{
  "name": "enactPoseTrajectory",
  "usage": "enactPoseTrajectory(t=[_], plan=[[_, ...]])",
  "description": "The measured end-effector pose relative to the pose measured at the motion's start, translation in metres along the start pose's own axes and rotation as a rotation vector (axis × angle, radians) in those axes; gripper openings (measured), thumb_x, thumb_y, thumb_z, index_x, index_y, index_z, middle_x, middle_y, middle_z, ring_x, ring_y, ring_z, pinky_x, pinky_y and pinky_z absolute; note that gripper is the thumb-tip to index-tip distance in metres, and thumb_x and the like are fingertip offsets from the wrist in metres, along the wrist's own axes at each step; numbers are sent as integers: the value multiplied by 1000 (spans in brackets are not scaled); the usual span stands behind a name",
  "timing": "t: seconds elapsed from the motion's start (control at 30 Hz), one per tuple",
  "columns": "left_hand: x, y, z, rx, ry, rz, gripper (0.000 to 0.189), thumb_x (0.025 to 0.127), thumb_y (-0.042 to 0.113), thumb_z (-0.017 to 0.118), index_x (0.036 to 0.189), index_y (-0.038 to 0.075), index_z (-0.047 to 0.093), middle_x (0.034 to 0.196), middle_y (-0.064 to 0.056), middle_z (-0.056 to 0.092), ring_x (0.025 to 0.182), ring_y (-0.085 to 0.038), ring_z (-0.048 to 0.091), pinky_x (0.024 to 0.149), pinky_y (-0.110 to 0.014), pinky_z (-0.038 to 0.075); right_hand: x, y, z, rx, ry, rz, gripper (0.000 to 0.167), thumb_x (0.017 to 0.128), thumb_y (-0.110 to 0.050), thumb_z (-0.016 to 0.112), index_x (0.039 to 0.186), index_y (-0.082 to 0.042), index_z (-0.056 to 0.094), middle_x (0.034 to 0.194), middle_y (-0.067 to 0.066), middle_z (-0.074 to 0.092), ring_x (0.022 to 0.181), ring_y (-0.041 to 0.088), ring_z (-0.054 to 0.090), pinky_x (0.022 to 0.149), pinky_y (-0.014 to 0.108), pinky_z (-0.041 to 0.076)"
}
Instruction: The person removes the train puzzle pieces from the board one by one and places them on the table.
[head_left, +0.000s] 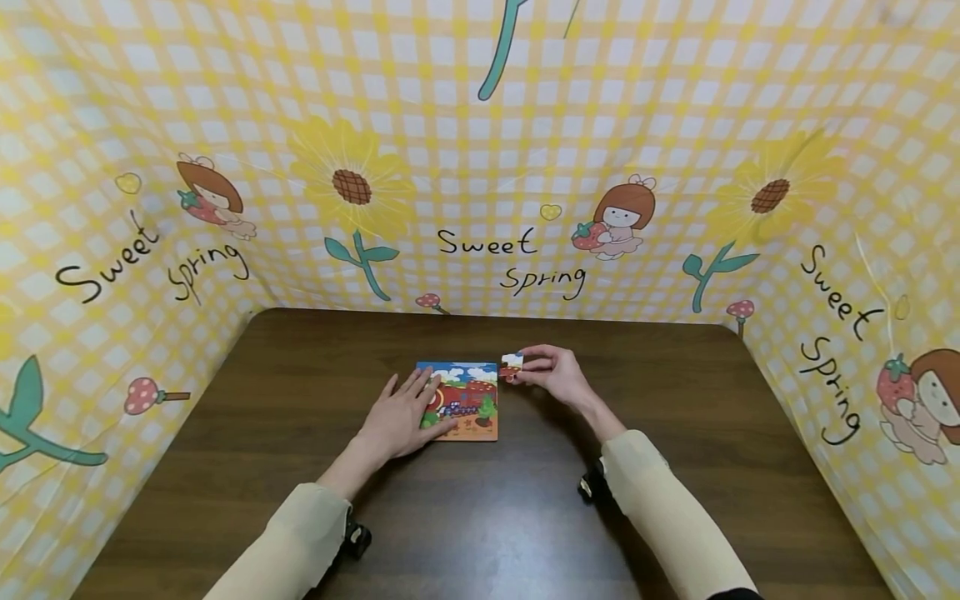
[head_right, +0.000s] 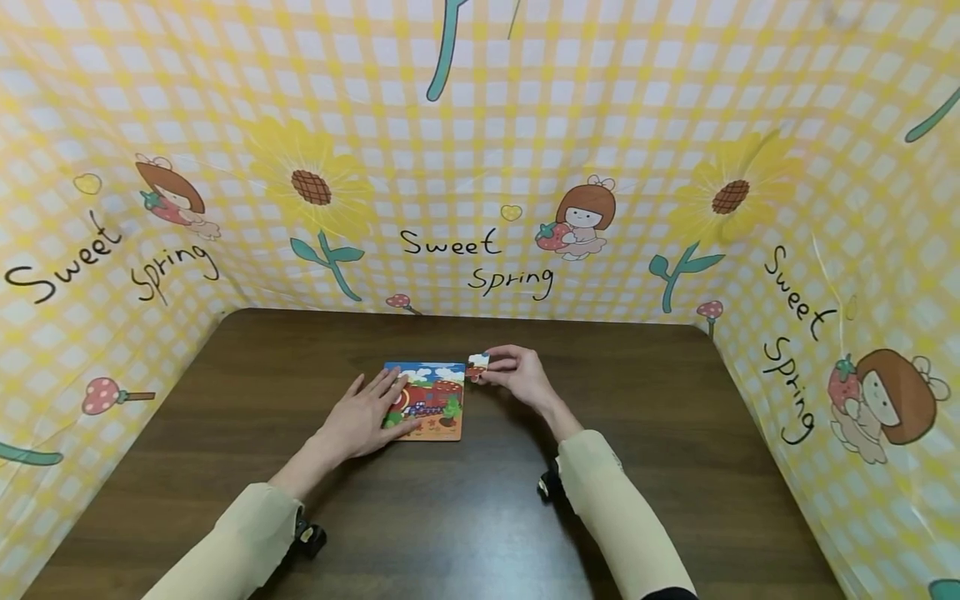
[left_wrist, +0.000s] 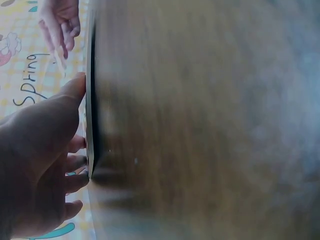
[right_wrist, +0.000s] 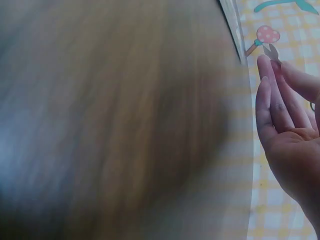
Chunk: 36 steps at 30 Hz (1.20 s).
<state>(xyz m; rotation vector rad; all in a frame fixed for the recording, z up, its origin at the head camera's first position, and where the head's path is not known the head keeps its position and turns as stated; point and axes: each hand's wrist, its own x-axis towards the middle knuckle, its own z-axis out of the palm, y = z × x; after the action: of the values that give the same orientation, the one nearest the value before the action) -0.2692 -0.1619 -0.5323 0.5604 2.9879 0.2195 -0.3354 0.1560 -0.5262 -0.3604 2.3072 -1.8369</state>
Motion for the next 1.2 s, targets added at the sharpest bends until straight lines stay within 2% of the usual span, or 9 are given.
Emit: enactPoseTrajectory(t=[0.23, 0.47, 0.57, 1.2], plan=[[1, 0, 0, -18, 0, -9, 96, 105, 74, 54, 173, 10, 35, 182, -16, 28, 171, -35, 28, 138, -65, 19, -7, 7, -17, 4, -3, 17, 42, 101, 7, 72, 143, 10, 65, 117, 31, 80, 90, 15, 85, 83, 25, 66], [1, -1, 1, -27, 2, -11, 96, 105, 74, 55, 173, 9, 35, 182, -17, 28, 171, -36, 28, 138, -65, 20, -14, 11, -31, 61, -1, 43, 45, 102, 11, 70, 146, 12, 61, 117, 32, 80, 86, 12, 84, 87, 30, 68], [1, -2, 2, -23, 5, -7, 97, 105, 74, 55, 173, 9, 35, 182, -17, 28, 170, -36, 28, 138, -65, 21, -18, 14, -36, 73, 13, 61, 46, 101, 11, 70, 146, 13, 60, 116, 29, 81, 85, 10, 83, 85, 29, 68], [0, -1, 3, -45, 0, -5, 95, 106, 73, 55, 174, 10, 34, 183, -17, 26, 172, -36, 24, 138, -65, 19, -44, 28, -80, 32, 12, 73, 49, 103, 9, 69, 149, 16, 55, 115, 24, 83, 85, 5, 81, 81, 21, 64]])
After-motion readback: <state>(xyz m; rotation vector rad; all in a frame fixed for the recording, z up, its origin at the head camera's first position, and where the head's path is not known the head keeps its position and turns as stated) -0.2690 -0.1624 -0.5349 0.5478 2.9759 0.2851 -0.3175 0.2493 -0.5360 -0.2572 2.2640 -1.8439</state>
